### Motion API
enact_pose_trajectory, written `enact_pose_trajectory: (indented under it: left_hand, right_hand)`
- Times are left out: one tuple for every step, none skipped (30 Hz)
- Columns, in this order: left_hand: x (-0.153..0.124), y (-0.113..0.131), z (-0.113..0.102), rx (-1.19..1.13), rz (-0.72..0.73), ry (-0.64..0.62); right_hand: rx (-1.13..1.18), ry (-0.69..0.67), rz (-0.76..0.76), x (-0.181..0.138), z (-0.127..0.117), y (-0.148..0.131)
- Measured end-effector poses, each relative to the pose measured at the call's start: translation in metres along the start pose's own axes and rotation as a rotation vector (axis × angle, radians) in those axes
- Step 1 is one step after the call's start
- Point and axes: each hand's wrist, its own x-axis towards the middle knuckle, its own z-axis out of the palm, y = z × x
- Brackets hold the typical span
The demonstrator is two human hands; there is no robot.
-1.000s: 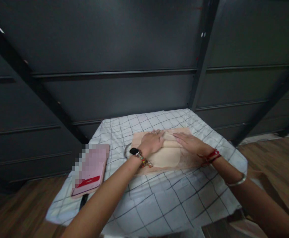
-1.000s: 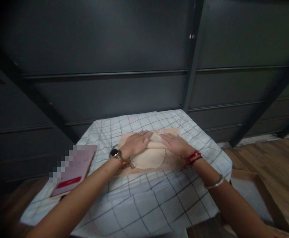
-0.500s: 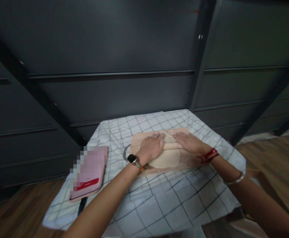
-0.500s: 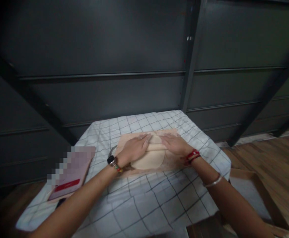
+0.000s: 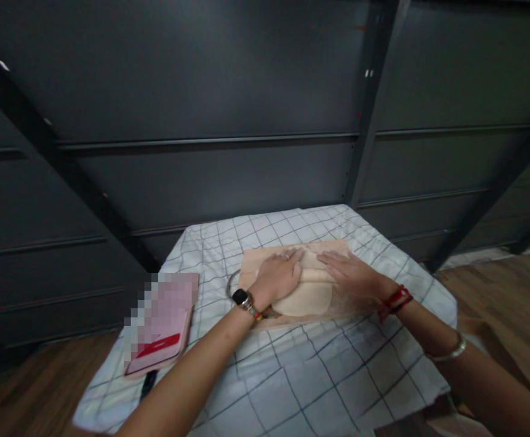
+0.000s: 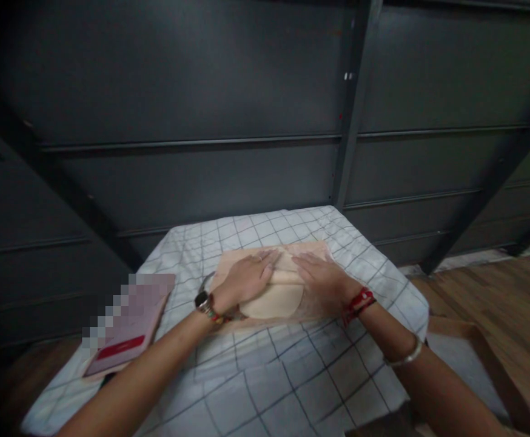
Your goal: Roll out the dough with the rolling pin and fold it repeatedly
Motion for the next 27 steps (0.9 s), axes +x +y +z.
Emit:
enact_pose_trajectory:
  left_hand:
    - [-0.004, 0.000, 0.001, -0.002, 0.012, 0.009]
    - [-0.005, 0.000, 0.001, -0.007, 0.019, 0.011]
    - [-0.003, -0.001, 0.000, -0.013, 0.019, 0.002]
    - [0.002, -0.002, -0.002, -0.019, 0.009, -0.014]
    - [0.008, -0.002, -0.004, -0.025, -0.008, -0.036]
    - [0.014, -0.003, -0.006, -0.030, -0.028, -0.060]
    - [0.018, -0.002, -0.008, -0.032, -0.042, -0.080]
    - [0.019, -0.002, -0.009, -0.033, -0.050, -0.089]
    - [0.017, 0.000, -0.009, -0.029, -0.051, -0.085]
    - [0.013, 0.001, -0.008, -0.023, -0.040, -0.067]
    - [0.006, 0.002, -0.006, -0.013, -0.023, -0.042]
    - [-0.001, 0.003, -0.004, -0.002, -0.006, -0.015]
    - [-0.006, 0.004, -0.002, 0.003, 0.016, 0.010]
    - [-0.009, 0.003, 0.000, 0.002, 0.027, 0.026]
    - [-0.008, 0.002, 0.001, -0.006, 0.032, 0.034]
    - [-0.005, 0.001, 0.001, -0.018, 0.023, 0.032]
    - [0.001, -0.001, 0.000, -0.032, 0.005, 0.020]
    - [0.008, -0.002, -0.001, -0.045, -0.015, 0.002]
    - [0.014, -0.002, -0.003, -0.052, -0.036, -0.018]
    - [0.017, -0.002, -0.005, -0.057, -0.051, -0.034]
    - [0.017, 0.000, -0.007, -0.056, -0.056, -0.042]
    - [0.013, 0.002, -0.008, -0.051, -0.051, -0.037]
    - [0.006, 0.005, -0.008, -0.044, -0.037, -0.020]
    - [-0.004, 0.009, -0.008, -0.031, -0.017, 0.008]
    - [-0.014, 0.012, -0.007, -0.013, -0.003, 0.036]
    - [-0.024, 0.015, -0.005, -0.003, 0.006, 0.061]
    - [-0.031, 0.017, -0.004, 0.006, 0.013, 0.078]
  right_hand:
    - [-0.024, 0.018, -0.018, -0.004, 0.001, -0.002]
    - [-0.034, 0.025, -0.023, -0.004, 0.002, -0.002]
    - [-0.028, 0.025, -0.009, -0.001, 0.001, -0.002]
    - [-0.008, 0.019, 0.019, 0.004, -0.001, 0.000]
    - [0.018, 0.009, 0.051, 0.010, -0.003, 0.001]
    - [0.043, -0.001, 0.080, 0.015, -0.005, 0.003]
    - [0.058, -0.003, 0.102, 0.019, -0.006, 0.004]
    - [0.061, 0.002, 0.099, 0.019, -0.007, 0.004]
    - [0.052, 0.010, 0.067, 0.017, -0.007, 0.004]
    - [0.037, 0.017, 0.013, 0.012, -0.007, 0.002]
    - [0.018, 0.026, -0.052, 0.006, -0.005, 0.000]
    - [0.004, 0.030, -0.119, 0.000, -0.004, -0.002]
    - [-0.006, 0.036, -0.166, -0.004, -0.003, -0.004]
    - [-0.004, 0.040, -0.185, -0.006, -0.002, -0.005]
    - [0.008, 0.048, -0.166, -0.003, -0.002, -0.005]
    - [0.030, 0.057, -0.128, 0.002, -0.004, -0.004]
    - [0.059, 0.060, -0.077, 0.009, -0.006, -0.003]
    - [0.090, 0.057, -0.026, 0.016, -0.008, -0.001]
    - [0.114, 0.049, 0.015, 0.023, -0.011, -0.001]
    - [0.129, 0.036, 0.036, 0.026, -0.013, -0.001]
    - [0.131, 0.018, 0.034, 0.026, -0.015, -0.003]
    - [0.121, 0.002, 0.015, 0.023, -0.016, -0.006]
    - [0.105, -0.009, -0.011, 0.016, -0.015, -0.010]
    - [0.084, -0.017, -0.043, 0.007, -0.014, -0.014]
    - [0.062, -0.011, -0.070, -0.002, -0.012, -0.019]
    - [0.050, -0.014, -0.083, -0.009, -0.010, -0.023]
    - [0.048, -0.023, -0.093, -0.015, -0.009, -0.025]
